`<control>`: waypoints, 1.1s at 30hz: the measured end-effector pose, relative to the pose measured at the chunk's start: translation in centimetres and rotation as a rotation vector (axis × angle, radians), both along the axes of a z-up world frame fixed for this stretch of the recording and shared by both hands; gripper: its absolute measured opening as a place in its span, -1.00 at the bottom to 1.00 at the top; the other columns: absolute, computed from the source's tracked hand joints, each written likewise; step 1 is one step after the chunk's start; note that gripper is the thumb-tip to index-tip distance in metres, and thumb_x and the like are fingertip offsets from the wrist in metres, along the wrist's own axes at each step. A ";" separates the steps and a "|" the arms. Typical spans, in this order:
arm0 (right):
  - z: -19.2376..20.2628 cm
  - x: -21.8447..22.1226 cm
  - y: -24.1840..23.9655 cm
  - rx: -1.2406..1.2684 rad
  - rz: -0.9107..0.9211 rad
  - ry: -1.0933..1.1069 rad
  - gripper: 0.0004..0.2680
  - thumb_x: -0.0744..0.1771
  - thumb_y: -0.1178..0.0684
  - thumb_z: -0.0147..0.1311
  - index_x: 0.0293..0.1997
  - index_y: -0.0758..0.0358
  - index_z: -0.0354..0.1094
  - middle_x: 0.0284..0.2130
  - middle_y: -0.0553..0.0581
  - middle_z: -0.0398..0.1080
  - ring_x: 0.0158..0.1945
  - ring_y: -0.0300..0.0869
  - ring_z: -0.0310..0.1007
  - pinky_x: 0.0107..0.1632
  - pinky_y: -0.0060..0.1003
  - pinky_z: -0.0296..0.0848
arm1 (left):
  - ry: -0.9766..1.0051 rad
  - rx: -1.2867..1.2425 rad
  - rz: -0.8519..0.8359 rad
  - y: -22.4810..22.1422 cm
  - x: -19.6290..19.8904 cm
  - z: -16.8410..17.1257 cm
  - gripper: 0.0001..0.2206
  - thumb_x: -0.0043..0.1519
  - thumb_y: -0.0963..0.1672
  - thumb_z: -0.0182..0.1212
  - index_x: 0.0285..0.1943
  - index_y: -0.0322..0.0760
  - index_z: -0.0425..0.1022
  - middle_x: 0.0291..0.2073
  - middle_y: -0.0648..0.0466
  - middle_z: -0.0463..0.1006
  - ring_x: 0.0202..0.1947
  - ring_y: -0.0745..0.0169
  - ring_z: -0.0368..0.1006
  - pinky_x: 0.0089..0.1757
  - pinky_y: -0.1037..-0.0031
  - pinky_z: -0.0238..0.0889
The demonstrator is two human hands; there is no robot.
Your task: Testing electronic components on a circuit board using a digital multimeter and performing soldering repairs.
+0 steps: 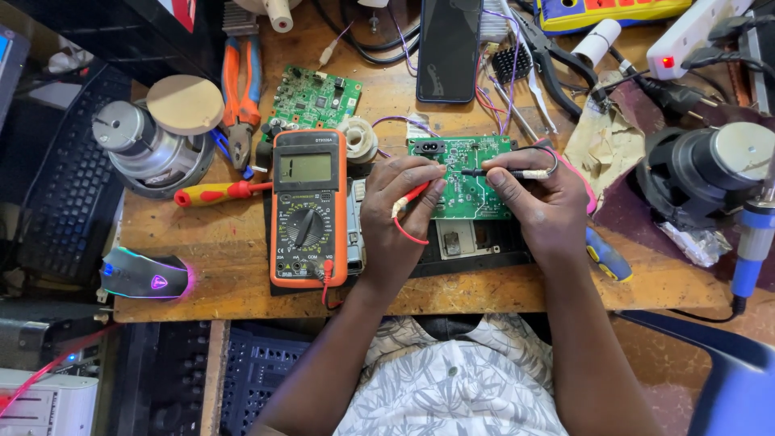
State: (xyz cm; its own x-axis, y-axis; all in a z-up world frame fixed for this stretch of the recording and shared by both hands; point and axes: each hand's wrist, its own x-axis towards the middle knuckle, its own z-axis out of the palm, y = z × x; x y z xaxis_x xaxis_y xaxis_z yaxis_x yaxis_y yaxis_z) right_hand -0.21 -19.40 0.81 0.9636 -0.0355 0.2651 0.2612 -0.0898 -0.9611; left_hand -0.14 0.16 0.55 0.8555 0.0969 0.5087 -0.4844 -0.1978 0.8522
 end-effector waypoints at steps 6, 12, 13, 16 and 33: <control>0.0 0.3 -0.1 -0.028 0.021 -0.030 -0.91 0.43 0.21 0.28 0.00 0.41 0.55 -0.27 0.23 0.46 -0.03 -0.17 0.50 0.12 -0.22 0.50 | -0.001 -0.003 -0.006 0.0 0.1 0.0 -0.88 0.31 -0.22 0.45 -0.01 -0.26 0.73 -0.10 -0.04 0.70 0.04 -0.10 0.60 0.21 0.11 0.34; -0.7 0.2 0.0 0.010 -0.007 -0.022 -0.91 0.43 0.20 0.26 0.00 0.42 0.55 -0.25 0.23 0.47 -0.03 -0.17 0.50 0.07 -0.28 0.51 | -0.003 -0.010 -0.007 0.1 0.1 0.0 -0.88 0.32 -0.22 0.44 0.01 -0.26 0.73 -0.09 -0.04 0.69 0.05 -0.11 0.59 0.21 0.10 0.35; -0.6 0.2 0.0 0.010 -0.007 -0.021 -0.91 0.43 0.20 0.26 0.00 0.42 0.55 -0.25 0.23 0.47 -0.03 -0.17 0.50 0.07 -0.28 0.51 | -0.002 -0.010 -0.008 0.1 0.1 0.0 -0.88 0.32 -0.22 0.44 0.01 -0.26 0.73 -0.09 -0.04 0.69 0.05 -0.11 0.59 0.21 0.10 0.35; -0.3 0.1 0.1 0.018 -0.014 -0.001 -0.91 0.43 0.19 0.26 0.00 0.40 0.55 -0.25 0.22 0.48 -0.03 -0.19 0.51 0.05 -0.29 0.53 | -0.004 -0.011 -0.009 0.1 0.1 -0.1 -0.88 0.33 -0.22 0.43 0.01 -0.25 0.73 -0.09 -0.03 0.69 0.05 -0.10 0.59 0.21 0.10 0.34; 0.3 0.3 1.0 0.099 -0.224 -0.104 -0.87 0.53 0.18 0.05 0.19 0.34 0.46 -0.25 0.24 0.59 -0.19 -0.30 0.52 -0.14 -0.43 0.57 | 0.023 -0.027 -0.014 0.0 0.0 0.3 -0.89 0.31 -0.22 0.44 -0.01 -0.28 0.73 -0.12 -0.06 0.70 0.01 -0.10 0.61 0.17 0.10 0.38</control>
